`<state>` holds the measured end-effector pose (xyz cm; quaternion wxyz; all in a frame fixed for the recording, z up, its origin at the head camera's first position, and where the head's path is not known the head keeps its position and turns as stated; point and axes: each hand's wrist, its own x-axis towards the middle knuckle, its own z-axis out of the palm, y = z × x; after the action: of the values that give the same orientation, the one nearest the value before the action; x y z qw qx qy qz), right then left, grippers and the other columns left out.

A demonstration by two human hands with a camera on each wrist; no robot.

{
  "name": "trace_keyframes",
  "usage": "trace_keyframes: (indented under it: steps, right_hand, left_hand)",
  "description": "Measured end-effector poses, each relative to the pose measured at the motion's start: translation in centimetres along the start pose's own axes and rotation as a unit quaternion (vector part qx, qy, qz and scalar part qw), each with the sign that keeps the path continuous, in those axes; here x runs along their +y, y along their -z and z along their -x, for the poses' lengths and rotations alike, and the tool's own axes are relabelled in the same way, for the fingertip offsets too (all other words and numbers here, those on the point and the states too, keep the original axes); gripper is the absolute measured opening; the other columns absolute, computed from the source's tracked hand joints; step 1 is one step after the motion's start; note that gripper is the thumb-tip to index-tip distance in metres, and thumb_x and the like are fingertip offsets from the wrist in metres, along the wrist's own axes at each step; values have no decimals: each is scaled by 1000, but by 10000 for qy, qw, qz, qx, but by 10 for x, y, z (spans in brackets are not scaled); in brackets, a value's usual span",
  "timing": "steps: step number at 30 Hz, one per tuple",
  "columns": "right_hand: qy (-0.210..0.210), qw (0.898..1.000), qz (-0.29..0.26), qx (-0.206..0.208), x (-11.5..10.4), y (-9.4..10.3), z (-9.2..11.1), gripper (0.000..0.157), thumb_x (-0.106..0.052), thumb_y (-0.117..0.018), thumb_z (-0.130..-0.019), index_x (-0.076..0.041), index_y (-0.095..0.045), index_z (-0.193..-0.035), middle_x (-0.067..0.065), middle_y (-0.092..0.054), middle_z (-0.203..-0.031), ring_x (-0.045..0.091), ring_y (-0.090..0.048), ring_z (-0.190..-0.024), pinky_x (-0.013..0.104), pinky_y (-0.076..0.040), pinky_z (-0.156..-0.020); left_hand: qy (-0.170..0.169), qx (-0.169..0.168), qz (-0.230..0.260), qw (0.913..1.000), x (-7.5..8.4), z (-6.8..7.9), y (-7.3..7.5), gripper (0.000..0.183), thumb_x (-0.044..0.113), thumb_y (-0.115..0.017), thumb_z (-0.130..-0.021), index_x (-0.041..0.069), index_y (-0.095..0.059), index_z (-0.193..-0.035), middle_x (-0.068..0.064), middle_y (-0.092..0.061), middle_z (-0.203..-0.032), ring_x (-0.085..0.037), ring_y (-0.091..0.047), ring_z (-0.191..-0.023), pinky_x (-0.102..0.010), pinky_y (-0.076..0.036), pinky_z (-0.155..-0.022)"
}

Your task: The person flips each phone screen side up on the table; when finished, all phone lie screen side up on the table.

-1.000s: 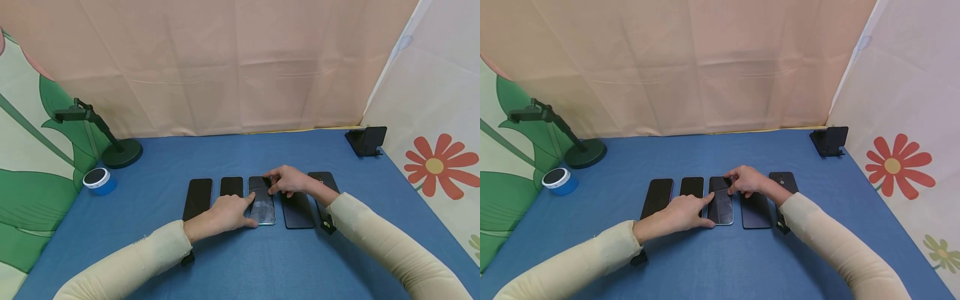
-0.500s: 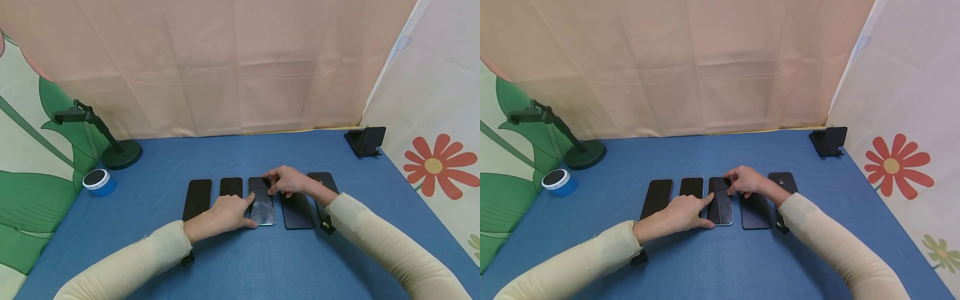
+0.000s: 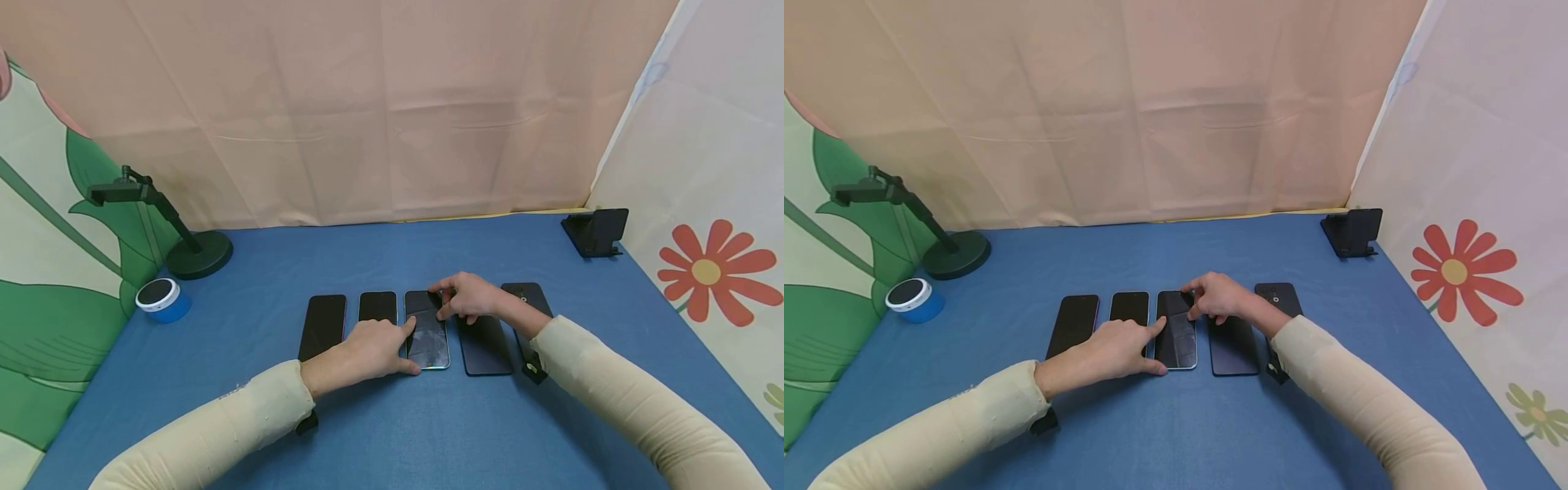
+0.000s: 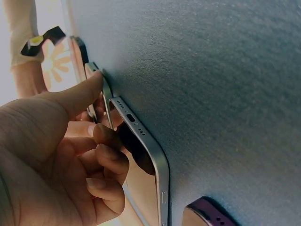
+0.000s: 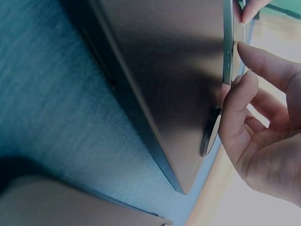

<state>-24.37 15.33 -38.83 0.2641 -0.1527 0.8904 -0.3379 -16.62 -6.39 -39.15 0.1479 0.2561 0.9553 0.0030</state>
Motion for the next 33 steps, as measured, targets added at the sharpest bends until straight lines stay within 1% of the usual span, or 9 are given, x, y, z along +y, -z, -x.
trace_keyframes:
  steps: [8,13,15,18,21,24,27,31,33]
  right_hand:
    - [18,9999,102,-53,0,1,0,59,-16,-76,-89,-13,-55,-145,4,-60,-91,13,-45,-56,31,-49,-51]
    - [0,9997,138,-188,0,4,-1,61,-19,-75,-90,-12,-53,-146,4,-59,-92,15,-48,-59,31,-50,-51]
    - [2,9996,154,-242,1,6,-1,63,-21,-75,-90,-12,-51,-148,5,-60,-95,16,-50,-63,32,-51,-52]
    - [93,9995,147,-262,2,11,2,66,-22,-74,-91,-12,-46,-151,8,-60,-106,19,-53,-68,33,-52,-54]
    - [248,9994,64,-243,5,20,7,69,-21,-72,-92,-12,-42,-154,13,-58,-122,22,-55,-70,35,-53,-56]
    - [356,9991,31,-221,10,28,13,70,-20,-71,-93,-14,-39,-155,17,-56,-133,25,-56,-69,37,-53,-58]
    - [402,9990,49,-170,19,35,17,71,-20,-71,-93,-14,-38,-156,17,-55,-136,26,-57,-70,37,-52,-58]
    - [336,9994,-18,-76,31,41,24,72,-22,-71,-93,-14,-37,-156,17,-54,-137,26,-56,-71,37,-49,-55]
    - [282,9996,-76,-29,36,44,28,71,-21,-70,-94,-14,-36,-156,17,-53,-139,28,-56,-70,38,-48,-53]
  left_hand:
    - [-25,-44,-93,9999,1,0,2,91,68,-69,-82,20,-42,-154,0,-51,-56,-13,-41,-46,-29,-33,-41]
    - [-35,-79,-125,9999,0,-2,2,91,68,-69,-82,20,-42,-154,0,-52,-56,-14,-41,-45,-29,-33,-41]
    - [-81,-58,-151,9998,0,-3,3,90,68,-69,-82,19,-43,-154,0,-52,-55,-13,-40,-44,-28,-32,-40]
    - [-202,55,-115,9997,0,-4,8,83,66,-68,-84,18,-49,-150,1,-51,-54,-13,-44,-46,-28,-34,-39]
    - [-332,245,120,9991,4,-9,13,72,60,-66,-90,17,-53,-147,2,-52,-55,-12,-47,-50,-27,-34,-38]
    - [-422,336,429,9976,11,-15,16,66,55,-62,-95,16,-53,-147,4,-53,-57,-12,-50,-54,-26,-34,-38]
    - [-614,207,851,9943,19,-20,19,64,52,-59,-97,16,-50,-149,5,-55,-61,-11,-53,-55,-25,-36,-40]
    - [-1007,-72,1536,9830,26,-28,19,64,48,-59,-99,17,-45,-153,6,-56,-55,-9,-51,-46,-24,-35,-41]
    - [-1131,-158,1719,9785,30,-32,17,65,47,-60,-98,18,-43,-153,7,-57,-53,-9,-50,-43,-23,-35,-42]
